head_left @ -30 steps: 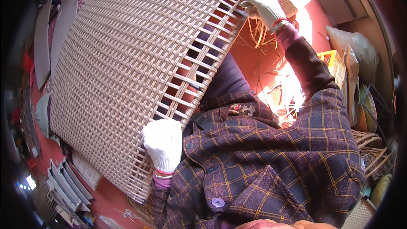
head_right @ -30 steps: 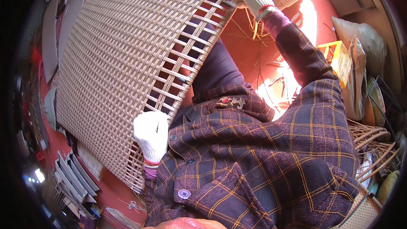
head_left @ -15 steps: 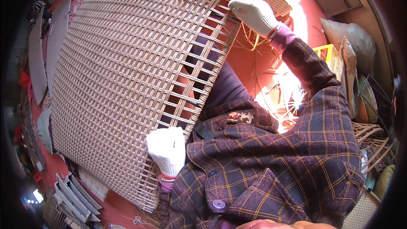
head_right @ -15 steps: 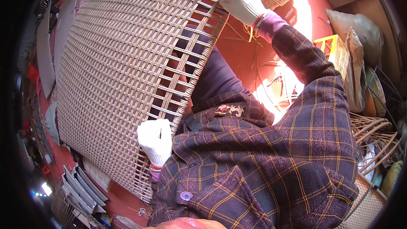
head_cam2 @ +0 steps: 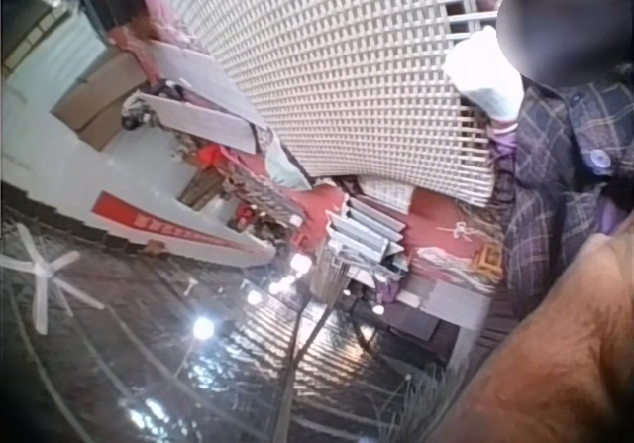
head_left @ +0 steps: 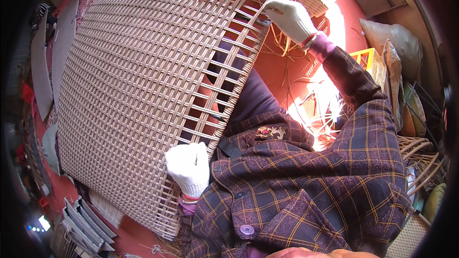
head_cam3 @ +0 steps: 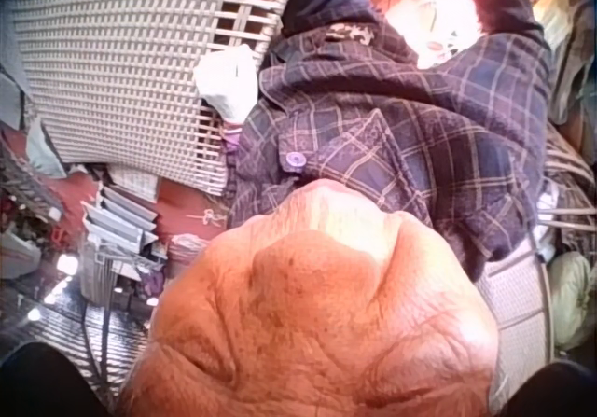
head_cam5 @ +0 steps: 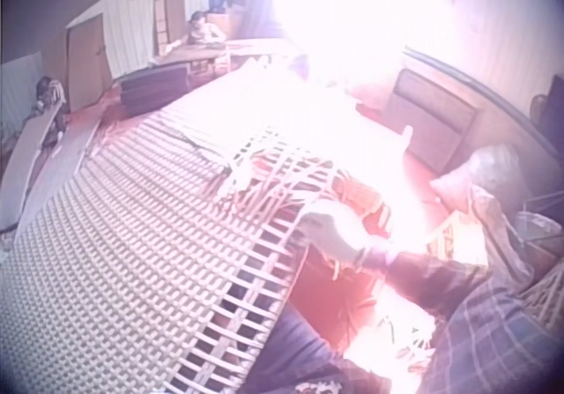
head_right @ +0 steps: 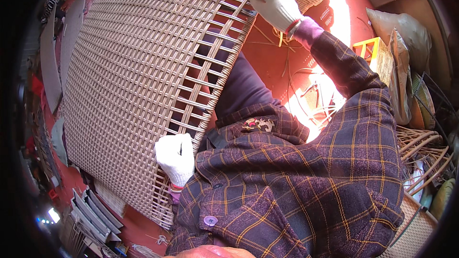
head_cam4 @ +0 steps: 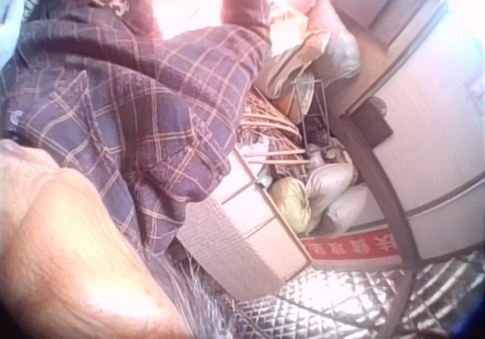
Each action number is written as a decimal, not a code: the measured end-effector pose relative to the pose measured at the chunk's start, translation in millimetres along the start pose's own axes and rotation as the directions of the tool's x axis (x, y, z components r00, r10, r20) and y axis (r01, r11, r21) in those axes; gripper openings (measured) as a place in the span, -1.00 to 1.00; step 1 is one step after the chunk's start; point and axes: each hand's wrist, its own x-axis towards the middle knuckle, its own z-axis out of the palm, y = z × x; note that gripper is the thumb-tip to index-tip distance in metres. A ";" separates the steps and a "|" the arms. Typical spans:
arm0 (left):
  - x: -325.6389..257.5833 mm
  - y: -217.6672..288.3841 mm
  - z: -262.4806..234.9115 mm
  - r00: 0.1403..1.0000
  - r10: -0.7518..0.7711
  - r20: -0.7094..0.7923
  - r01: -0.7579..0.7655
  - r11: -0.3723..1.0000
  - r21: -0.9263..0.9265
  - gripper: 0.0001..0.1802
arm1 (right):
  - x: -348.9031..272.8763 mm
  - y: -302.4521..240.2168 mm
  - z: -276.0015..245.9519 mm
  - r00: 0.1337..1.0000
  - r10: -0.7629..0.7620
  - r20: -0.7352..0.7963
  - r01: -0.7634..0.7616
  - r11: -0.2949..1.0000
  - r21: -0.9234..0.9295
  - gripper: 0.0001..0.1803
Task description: The person weaves a large flat mat by hand, threading flexible strips through a grid frame. They repeatedly pull strips through openings, adjust tension, and tuck ends to secure the weave.
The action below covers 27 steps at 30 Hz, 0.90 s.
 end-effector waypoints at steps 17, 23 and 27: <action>1.7 1.7 -1.6 1.000 0.021 -0.009 -0.021 1.000 -0.002 -0.89 | 26.4 19.1 7.1 0.800 0.416 0.432 -0.585 0.382 0.716 -0.66; 2.1 3.5 -0.5 1.000 0.004 -0.021 -0.005 0.999 -0.036 -0.83 | 21.0 12.9 8.5 0.870 0.363 0.334 -0.486 0.514 0.706 -0.71; 2.1 3.4 0.6 1.000 0.014 -0.026 -0.015 1.000 -0.016 -0.79 | 23.2 15.1 9.3 0.883 0.309 0.353 -0.468 0.631 0.619 -0.71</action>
